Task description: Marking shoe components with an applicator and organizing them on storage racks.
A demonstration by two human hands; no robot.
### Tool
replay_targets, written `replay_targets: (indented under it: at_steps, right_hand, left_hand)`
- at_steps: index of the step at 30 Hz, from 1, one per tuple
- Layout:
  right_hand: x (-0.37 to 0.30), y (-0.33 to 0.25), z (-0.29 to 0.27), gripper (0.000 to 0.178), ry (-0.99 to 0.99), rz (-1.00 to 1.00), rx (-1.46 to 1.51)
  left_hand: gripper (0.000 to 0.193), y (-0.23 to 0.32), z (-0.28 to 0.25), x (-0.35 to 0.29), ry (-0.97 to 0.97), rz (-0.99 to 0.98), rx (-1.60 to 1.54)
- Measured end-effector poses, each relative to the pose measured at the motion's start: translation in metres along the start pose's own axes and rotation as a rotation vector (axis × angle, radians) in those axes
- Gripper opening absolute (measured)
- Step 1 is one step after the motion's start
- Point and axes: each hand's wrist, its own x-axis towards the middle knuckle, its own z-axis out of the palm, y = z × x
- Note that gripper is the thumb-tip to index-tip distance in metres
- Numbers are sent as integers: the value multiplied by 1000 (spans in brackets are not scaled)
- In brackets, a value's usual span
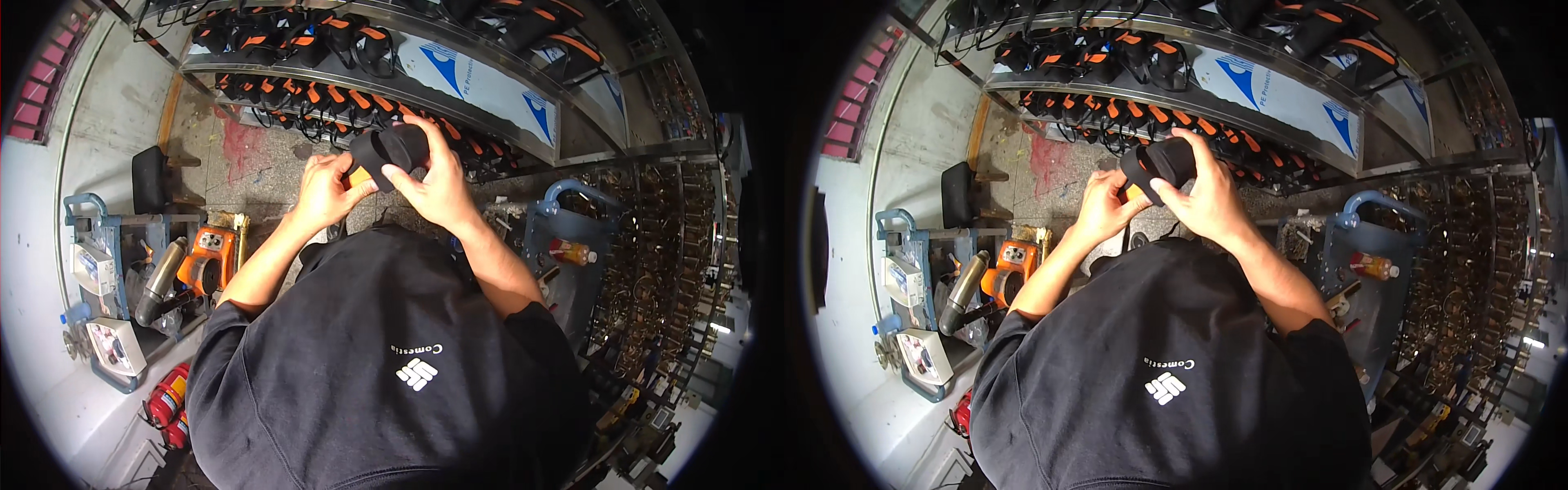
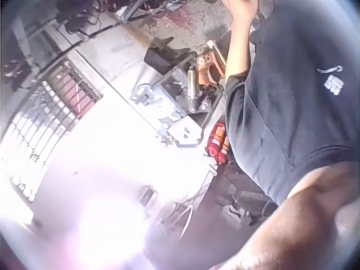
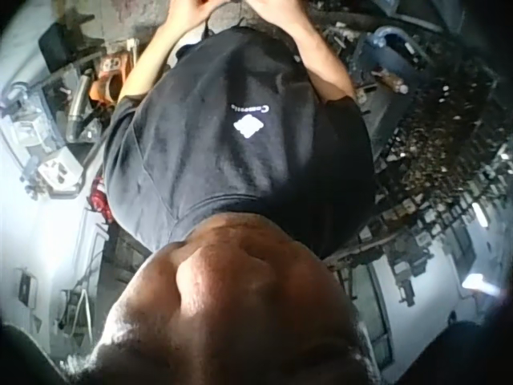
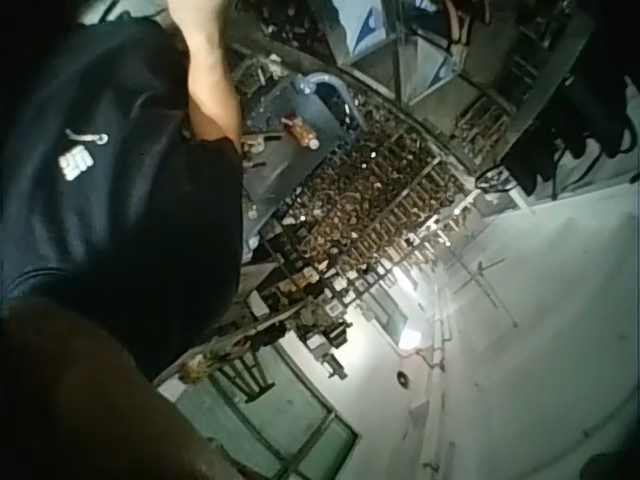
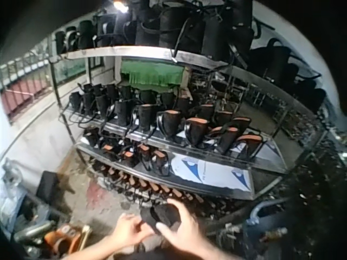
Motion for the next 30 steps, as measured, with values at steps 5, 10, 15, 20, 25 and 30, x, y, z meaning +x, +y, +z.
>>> replay_targets:
  at_steps: [5,10,15,20,25,30]
  right_hand:
    - [-5,36,-16,72,138,-427,62]
    - [-7,53,-30,71,68,-434,102]
    - [-14,69,-39,71,79,-178,-201]
    - [-16,94,-26,67,224,-284,-72]
    - [-11,107,-18,68,336,-160,194]
    - [-6,116,-19,66,329,-74,333]
  left_hand:
    - [23,12,-3,4,231,275,288]
    - [27,-1,15,2,303,276,365]
    - [23,-12,23,4,418,87,503]
    - [30,-7,16,16,667,175,410]
    - [40,-9,10,18,877,267,405]
    - [48,-34,19,21,801,188,104]
